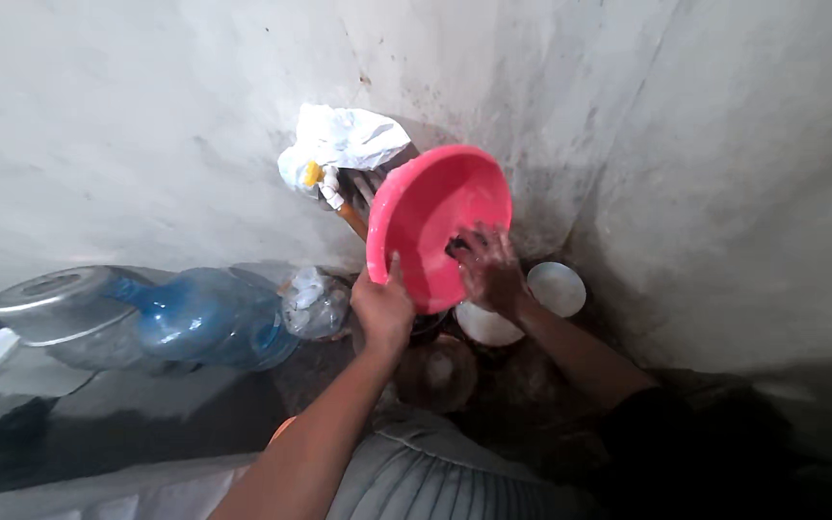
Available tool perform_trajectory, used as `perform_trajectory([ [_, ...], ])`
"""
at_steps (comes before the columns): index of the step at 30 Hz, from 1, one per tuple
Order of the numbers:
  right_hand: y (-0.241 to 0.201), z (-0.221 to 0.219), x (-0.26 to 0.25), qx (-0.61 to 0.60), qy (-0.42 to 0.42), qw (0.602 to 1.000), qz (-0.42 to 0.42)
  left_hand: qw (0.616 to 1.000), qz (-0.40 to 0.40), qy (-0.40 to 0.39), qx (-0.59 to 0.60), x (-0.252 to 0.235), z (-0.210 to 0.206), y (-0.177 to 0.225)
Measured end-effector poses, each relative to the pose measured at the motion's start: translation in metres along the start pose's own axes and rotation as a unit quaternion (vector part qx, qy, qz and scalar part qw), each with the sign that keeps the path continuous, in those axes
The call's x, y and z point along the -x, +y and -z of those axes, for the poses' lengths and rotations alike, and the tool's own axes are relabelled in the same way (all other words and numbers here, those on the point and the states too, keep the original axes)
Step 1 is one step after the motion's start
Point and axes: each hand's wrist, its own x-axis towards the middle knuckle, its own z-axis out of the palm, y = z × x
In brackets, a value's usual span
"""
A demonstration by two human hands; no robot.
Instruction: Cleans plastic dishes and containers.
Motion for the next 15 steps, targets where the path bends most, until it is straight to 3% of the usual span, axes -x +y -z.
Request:
perform_trajectory([
  [3, 0.002, -0.001, -0.003, 0.007, -0.037, 0.999, -0.032, 0.999, 0.006, -0.022, -0.05, 0.002, -0.005, 0.006],
  [6, -0.062, 0.008, 0.005, -0.208, -0.07, 0.971, -0.091, 0.995, 0.025, -0.039, -0.085, 0.004, -0.014, 0.016],
  [7, -0.082, 0.014, 0.006, -0.269, -0.042, 0.957, -0.103, 0.995, 0.025, -0.038, -0.093, 0.003, -0.016, 0.017],
  [9, -0.1, 0.009, 0.014, -0.274, 0.071, 0.957, -0.059, 0.994, 0.024, -0.04, -0.102, 0.001, -0.018, 0.02],
  [11, -0.085, -0.002, 0.027, -0.225, 0.102, 0.969, 0.017, 0.991, 0.019, -0.048, -0.12, 0.004, -0.014, 0.022],
  [14, -0.017, -0.01, 0.042, -0.071, -0.013, 0.994, 0.076, 0.979, 0.021, -0.085, -0.186, 0.004, -0.003, 0.023],
  [15, 0.009, -0.017, 0.043, -0.028, -0.008, 0.996, 0.083, 0.97, 0.031, -0.107, -0.214, 0.005, -0.001, 0.025],
])
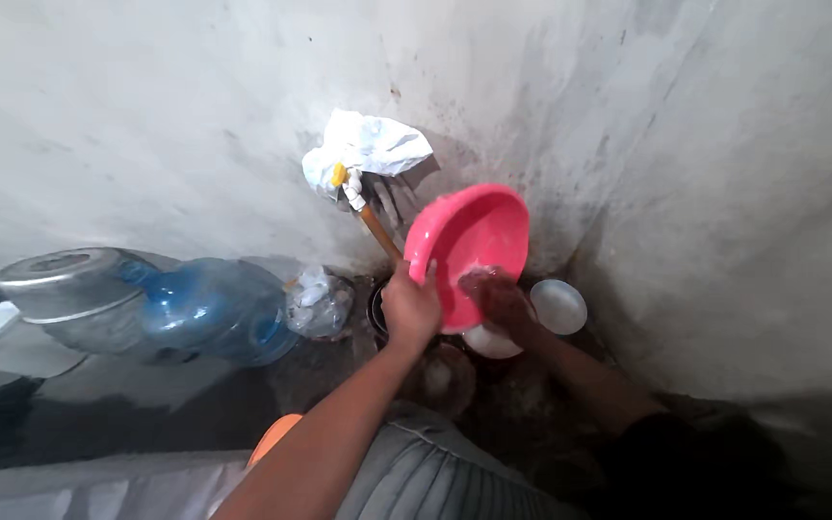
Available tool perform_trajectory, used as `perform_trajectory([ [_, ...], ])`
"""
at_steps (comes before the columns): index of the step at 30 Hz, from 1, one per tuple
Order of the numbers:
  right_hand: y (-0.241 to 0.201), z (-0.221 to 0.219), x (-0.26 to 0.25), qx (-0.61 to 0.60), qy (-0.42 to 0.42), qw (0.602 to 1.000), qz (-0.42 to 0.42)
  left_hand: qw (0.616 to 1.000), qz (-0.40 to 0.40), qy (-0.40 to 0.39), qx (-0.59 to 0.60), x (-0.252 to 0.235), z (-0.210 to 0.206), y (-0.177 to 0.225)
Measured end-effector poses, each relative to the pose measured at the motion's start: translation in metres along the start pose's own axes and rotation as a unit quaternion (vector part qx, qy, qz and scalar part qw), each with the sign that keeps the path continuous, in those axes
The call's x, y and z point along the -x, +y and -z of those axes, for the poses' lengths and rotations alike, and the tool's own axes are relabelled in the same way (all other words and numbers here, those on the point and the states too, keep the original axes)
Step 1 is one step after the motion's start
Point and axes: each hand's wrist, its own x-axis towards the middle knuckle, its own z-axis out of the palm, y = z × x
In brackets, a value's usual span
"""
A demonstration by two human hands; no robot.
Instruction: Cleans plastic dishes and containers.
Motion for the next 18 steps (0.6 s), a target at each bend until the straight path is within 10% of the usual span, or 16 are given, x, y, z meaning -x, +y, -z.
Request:
perform_trajectory([
  [7, -0.004, 0.009, 0.008, -0.086, -0.279, 0.953, -0.08, 0.995, -0.013, -0.032, -0.095, 0.002, 0.002, 0.02],
  [10, -0.02, 0.005, 0.015, -0.111, -0.17, 0.979, -0.021, 0.991, -0.05, -0.012, -0.127, 0.001, 0.002, 0.022],
  [15, -0.078, 0.046, -0.03, -0.167, -0.037, 0.951, -0.256, 0.995, -0.047, -0.09, -0.017, 0.002, -0.016, 0.016],
  [18, -0.094, 0.052, -0.048, -0.303, -0.008, 0.923, -0.238, 0.991, 0.035, -0.122, 0.044, 0.001, -0.02, 0.012],
])
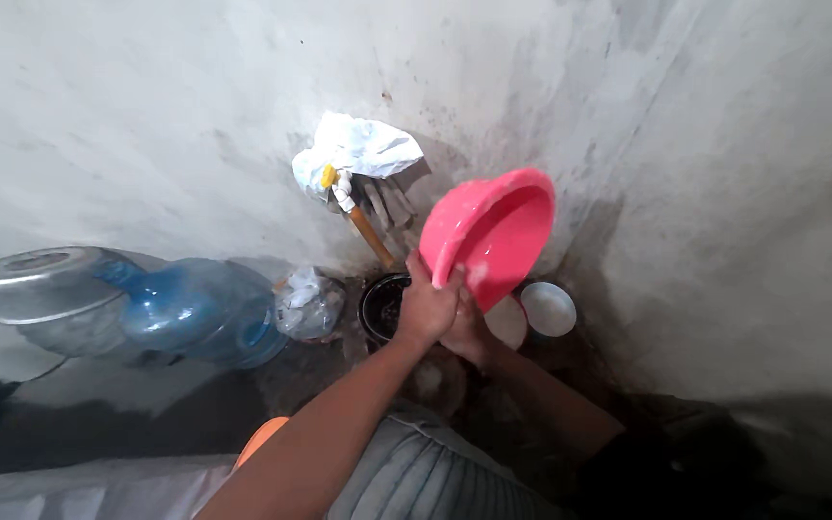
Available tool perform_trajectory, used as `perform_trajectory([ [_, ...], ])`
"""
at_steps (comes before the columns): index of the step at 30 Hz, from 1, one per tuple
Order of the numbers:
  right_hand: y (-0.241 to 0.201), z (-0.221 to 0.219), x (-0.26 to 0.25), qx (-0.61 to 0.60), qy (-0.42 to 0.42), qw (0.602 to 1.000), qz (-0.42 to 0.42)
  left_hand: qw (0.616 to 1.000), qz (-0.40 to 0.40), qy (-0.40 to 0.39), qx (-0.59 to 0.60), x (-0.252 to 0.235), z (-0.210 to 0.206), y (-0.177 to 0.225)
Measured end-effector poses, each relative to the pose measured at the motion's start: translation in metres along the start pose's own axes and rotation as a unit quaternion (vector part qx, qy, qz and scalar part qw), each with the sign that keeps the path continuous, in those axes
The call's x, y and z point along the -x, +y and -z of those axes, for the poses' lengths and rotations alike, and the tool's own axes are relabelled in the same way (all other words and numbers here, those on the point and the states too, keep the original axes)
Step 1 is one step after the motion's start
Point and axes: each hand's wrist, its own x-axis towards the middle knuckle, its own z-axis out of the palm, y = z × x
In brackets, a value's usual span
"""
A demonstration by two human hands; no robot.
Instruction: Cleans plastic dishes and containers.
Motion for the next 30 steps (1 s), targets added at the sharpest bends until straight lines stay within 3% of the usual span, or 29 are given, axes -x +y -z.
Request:
perform_trajectory([
  [2, 0.022, 0.004, -0.001, 0.007, -0.099, 0.987, 0.125, 0.999, 0.007, 0.034, 0.018, -0.004, 0.004, -0.01],
  [4, 0.06, 0.015, -0.008, 0.057, -0.19, 0.941, 0.273, 0.995, 0.007, 0.073, 0.061, -0.008, 0.012, -0.023],
  [5, 0.076, 0.026, -0.014, 0.109, -0.233, 0.918, 0.3, 0.995, 0.011, 0.078, 0.064, -0.007, 0.018, -0.027],
  [8, 0.103, 0.07, -0.032, 0.288, -0.332, 0.878, 0.191, 0.999, 0.037, 0.031, -0.002, -0.001, 0.029, -0.038],
  [10, 0.111, 0.09, -0.046, 0.349, -0.254, 0.885, 0.175, 0.996, 0.049, -0.005, -0.074, -0.002, 0.028, -0.039],
  [13, 0.096, 0.102, -0.07, 0.418, -0.145, 0.857, 0.264, 0.99, 0.074, -0.03, -0.116, -0.001, 0.025, -0.034],
  [16, 0.075, 0.1, -0.094, 0.357, -0.111, 0.868, 0.326, 0.991, 0.084, -0.045, -0.097, -0.001, 0.022, -0.029],
  [22, 0.028, 0.039, -0.095, 0.081, -0.006, 0.949, 0.303, 0.995, 0.092, -0.047, 0.018, -0.005, 0.017, -0.033],
  [24, 0.002, 0.027, -0.082, 0.01, -0.036, 0.969, 0.243, 0.993, 0.083, -0.029, 0.083, -0.005, 0.019, -0.035],
  [26, -0.009, 0.026, -0.072, -0.019, -0.132, 0.974, 0.181, 0.985, 0.079, -0.013, 0.153, -0.003, 0.023, -0.036],
  [30, -0.004, 0.047, -0.062, 0.062, -0.353, 0.929, 0.093, 0.961, 0.077, 0.012, 0.265, -0.003, 0.029, -0.043],
])
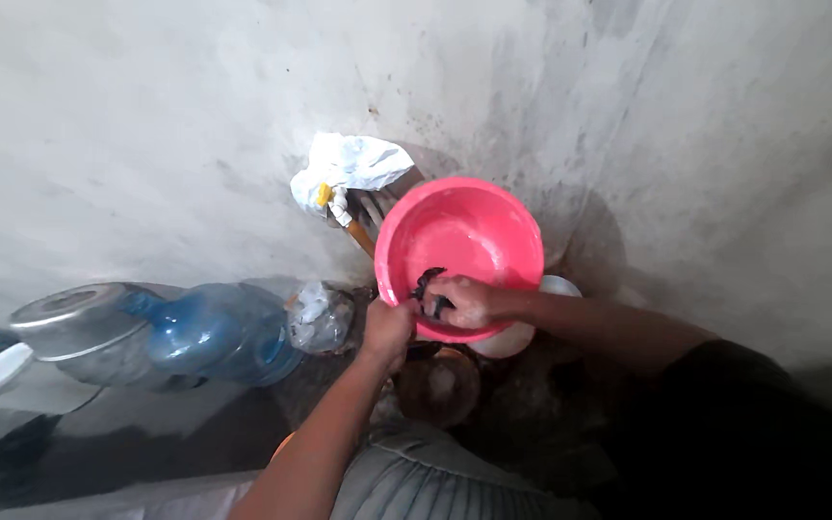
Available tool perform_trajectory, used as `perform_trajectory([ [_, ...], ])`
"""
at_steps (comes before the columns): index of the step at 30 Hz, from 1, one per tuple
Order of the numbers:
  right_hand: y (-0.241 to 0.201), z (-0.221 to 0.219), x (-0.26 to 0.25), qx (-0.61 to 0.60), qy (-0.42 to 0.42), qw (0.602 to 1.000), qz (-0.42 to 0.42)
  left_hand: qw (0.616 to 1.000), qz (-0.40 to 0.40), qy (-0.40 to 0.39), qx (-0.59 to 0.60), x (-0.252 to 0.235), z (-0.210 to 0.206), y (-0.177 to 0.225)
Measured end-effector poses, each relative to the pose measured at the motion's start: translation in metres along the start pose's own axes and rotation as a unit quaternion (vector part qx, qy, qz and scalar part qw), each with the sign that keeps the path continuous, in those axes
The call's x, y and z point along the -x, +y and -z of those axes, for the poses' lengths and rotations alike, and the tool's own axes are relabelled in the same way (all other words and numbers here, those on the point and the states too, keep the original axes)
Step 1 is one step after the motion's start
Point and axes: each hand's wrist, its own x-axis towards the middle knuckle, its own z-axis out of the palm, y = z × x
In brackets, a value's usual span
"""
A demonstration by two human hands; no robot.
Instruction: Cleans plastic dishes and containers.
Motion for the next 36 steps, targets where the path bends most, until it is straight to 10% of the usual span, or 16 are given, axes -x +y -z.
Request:
perform_trajectory([
  [4, 0.004, 0.028, 0.025, 0.262, -0.095, 0.957, -0.082, 0.999, 0.003, 0.034, 0.028, -0.001, 0.006, -0.002],
  [8, 0.005, 0.059, 0.011, 0.34, 0.071, 0.92, -0.182, 0.998, 0.004, 0.025, 0.057, 0.003, -0.001, 0.003],
  [16, -0.005, 0.068, -0.052, 0.208, 0.279, 0.937, 0.038, 0.999, 0.01, 0.007, 0.05, 0.006, -0.017, 0.015],
  [21, -0.007, 0.039, -0.039, 0.043, 0.032, 0.988, 0.142, 0.998, -0.029, 0.01, 0.049, 0.0, -0.006, 0.007],
  [26, -0.001, 0.064, -0.004, 0.169, -0.154, 0.971, -0.065, 0.994, -0.034, 0.016, 0.099, 0.005, 0.003, 0.005],
  [30, -0.024, 0.084, 0.001, 0.314, 0.045, 0.911, -0.263, 0.995, -0.021, 0.012, 0.092, 0.008, -0.002, 0.008],
  [36, -0.014, 0.067, -0.053, 0.185, 0.245, 0.945, -0.109, 0.998, -0.021, -0.005, 0.065, 0.015, -0.015, 0.017],
])
